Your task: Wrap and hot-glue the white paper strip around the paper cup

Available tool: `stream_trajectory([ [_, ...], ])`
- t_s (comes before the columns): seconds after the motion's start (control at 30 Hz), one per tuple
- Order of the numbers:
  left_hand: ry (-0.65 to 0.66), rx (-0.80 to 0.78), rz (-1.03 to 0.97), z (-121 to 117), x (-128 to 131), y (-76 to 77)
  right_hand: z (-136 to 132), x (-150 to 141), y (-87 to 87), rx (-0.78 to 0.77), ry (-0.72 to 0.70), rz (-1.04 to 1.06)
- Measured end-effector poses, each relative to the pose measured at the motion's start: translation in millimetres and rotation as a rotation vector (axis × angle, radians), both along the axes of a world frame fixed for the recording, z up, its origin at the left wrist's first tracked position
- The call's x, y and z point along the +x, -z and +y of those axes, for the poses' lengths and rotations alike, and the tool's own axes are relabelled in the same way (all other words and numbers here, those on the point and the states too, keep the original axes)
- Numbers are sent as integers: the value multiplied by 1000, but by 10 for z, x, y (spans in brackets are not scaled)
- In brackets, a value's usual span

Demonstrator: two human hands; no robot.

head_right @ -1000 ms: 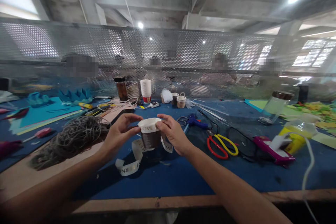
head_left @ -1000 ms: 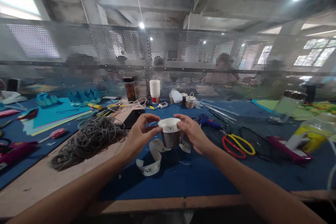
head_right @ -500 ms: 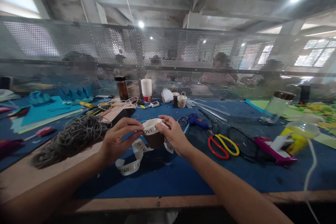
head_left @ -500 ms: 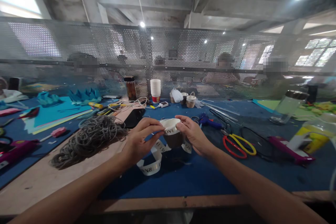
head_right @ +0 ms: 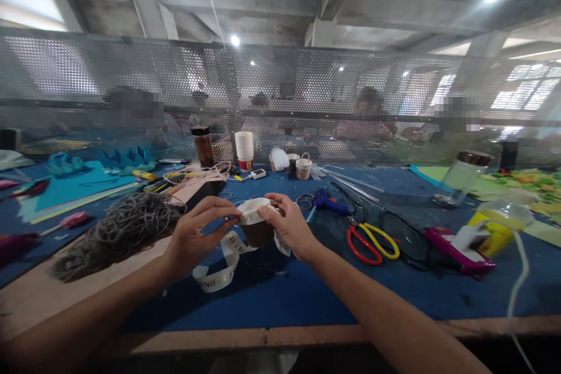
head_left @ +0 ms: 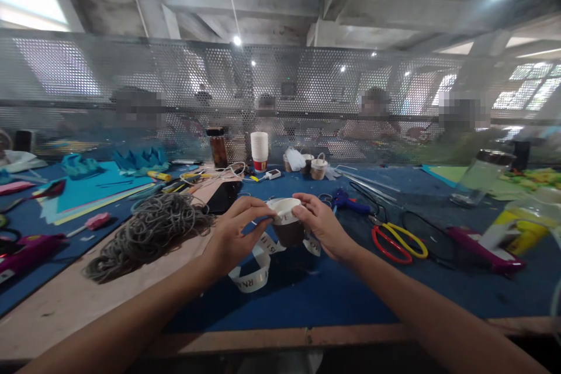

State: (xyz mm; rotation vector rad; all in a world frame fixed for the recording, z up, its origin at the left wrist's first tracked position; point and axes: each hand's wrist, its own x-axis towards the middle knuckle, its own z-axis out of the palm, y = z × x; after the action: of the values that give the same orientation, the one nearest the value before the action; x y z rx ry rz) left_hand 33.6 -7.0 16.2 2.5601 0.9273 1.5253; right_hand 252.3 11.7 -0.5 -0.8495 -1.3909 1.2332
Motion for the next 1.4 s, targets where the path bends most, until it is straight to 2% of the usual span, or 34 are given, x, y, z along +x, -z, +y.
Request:
stream_trajectory([
  [0.2, 58, -206, 49, -49, 19, -97, 0, -3, 10, 28, 3, -51],
  [0.37, -2, -112, -14, -46, 27, -54, -1, -17, -13, 28, 21, -39],
  [0.5, 3, -30, 2, -47, 34, -2, 0, -14, -13, 56, 31, -59],
  [0.77, 59, -133, 29, -50, 57, -61, -3, -17, 29, 138, 58, -168],
  [1.0, 10, 30, 19, -22, 61, 5, 5, -32, 19, 135, 67, -143],
  [1.27, -7, -76, 22, -57, 89, -16, 9, -38, 64, 180, 89, -156],
  [1.4, -52, 20, 42, -52, 74, 5, 12, -42, 60, 171, 93, -146],
])
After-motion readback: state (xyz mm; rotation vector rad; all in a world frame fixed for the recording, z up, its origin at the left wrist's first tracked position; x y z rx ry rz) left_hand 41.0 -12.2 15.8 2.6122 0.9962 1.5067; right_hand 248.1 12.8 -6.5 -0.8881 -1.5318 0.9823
